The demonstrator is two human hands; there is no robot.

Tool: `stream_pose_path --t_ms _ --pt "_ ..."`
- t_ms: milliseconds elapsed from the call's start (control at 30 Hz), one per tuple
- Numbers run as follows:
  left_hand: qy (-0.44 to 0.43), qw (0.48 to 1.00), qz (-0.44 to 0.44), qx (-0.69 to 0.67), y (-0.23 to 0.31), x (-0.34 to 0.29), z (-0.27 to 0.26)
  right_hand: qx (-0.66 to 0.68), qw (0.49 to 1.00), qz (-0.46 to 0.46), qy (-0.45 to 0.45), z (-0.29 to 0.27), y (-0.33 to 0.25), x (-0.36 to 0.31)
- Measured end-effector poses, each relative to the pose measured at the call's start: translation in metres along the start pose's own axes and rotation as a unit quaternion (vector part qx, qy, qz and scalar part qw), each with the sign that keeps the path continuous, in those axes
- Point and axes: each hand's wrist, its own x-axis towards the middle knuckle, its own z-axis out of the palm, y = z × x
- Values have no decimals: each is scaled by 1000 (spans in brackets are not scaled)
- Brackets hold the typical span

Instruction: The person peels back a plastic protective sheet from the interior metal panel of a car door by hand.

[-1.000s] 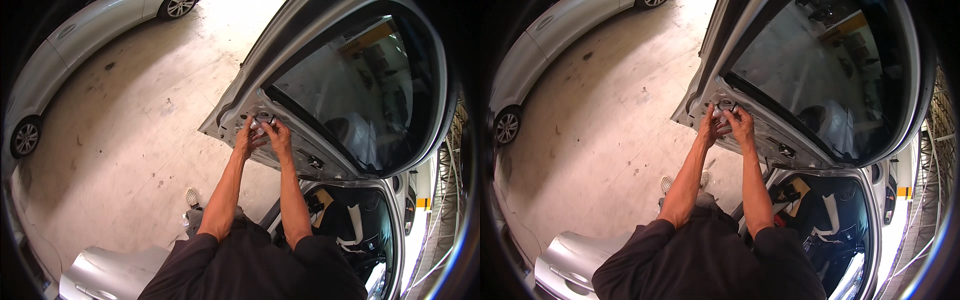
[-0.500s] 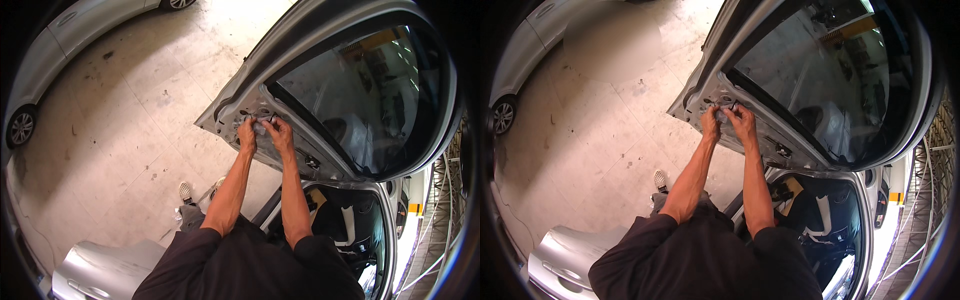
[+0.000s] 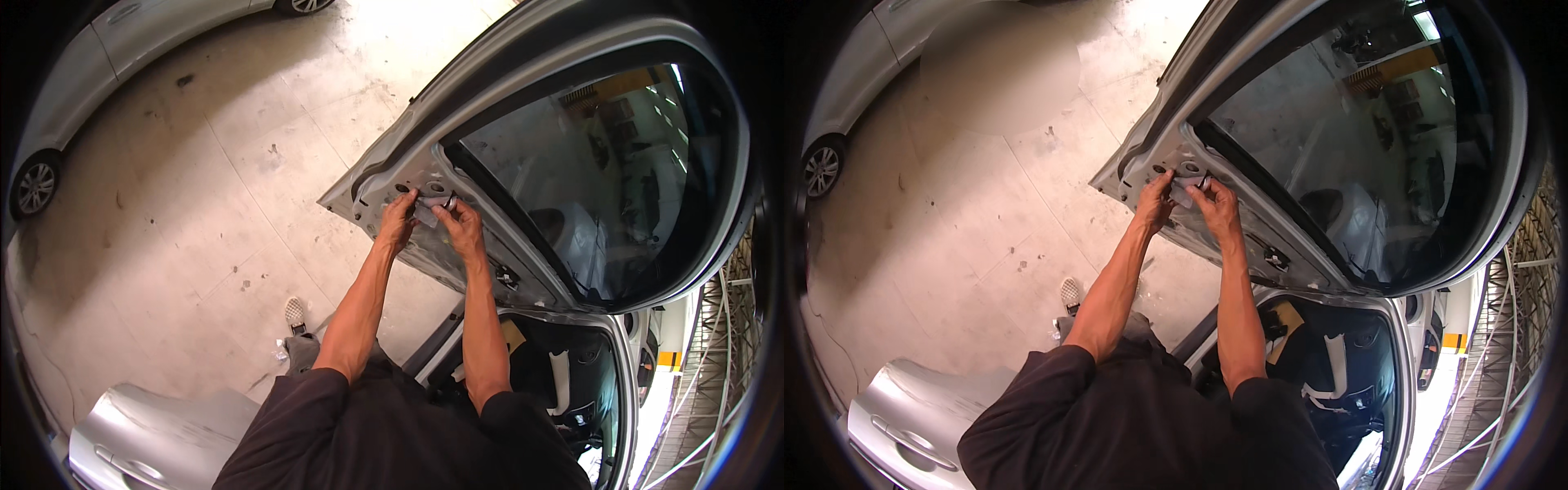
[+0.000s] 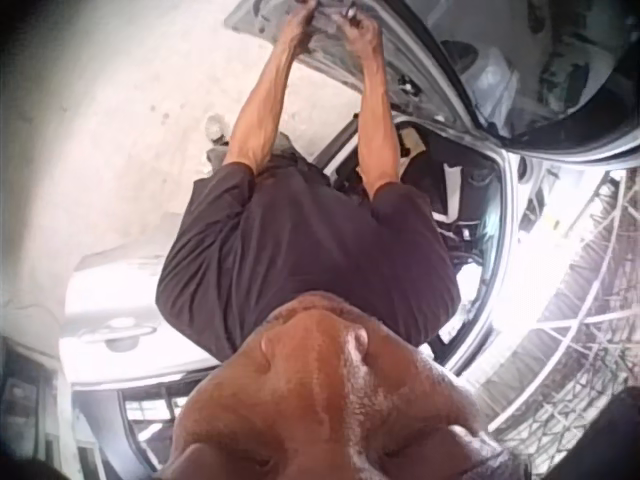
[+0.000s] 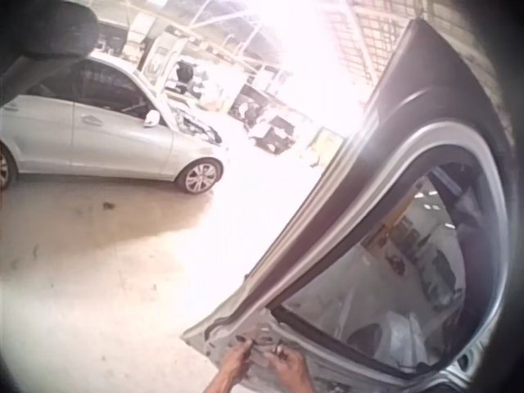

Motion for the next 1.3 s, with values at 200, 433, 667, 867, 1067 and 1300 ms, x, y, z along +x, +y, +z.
stream_pose_path --t_ms 200,433,667,867,1067,1300 --pt "90 982 87 -140 -37 8 -5 -11 999 16 -32 4 -6 5" --pt "72 992 -72 -70 -3 -31 -5 -27 999 -8 -21 3 -18 1" --pt "55 998 -15 18 3 -3 -10 10 999 -3 -44 4 -16 2" --pt "117 990 81 23 -11 3 -8 1 999 8 -41 -4 -3 2" --pt "213 961 116 -131 -38 -1 0 18 997 14 -76 -8 -3 8" --pt "87 994 -21 -60 -3 -9 4 -2 998 -5 -68 -3 -10 4"
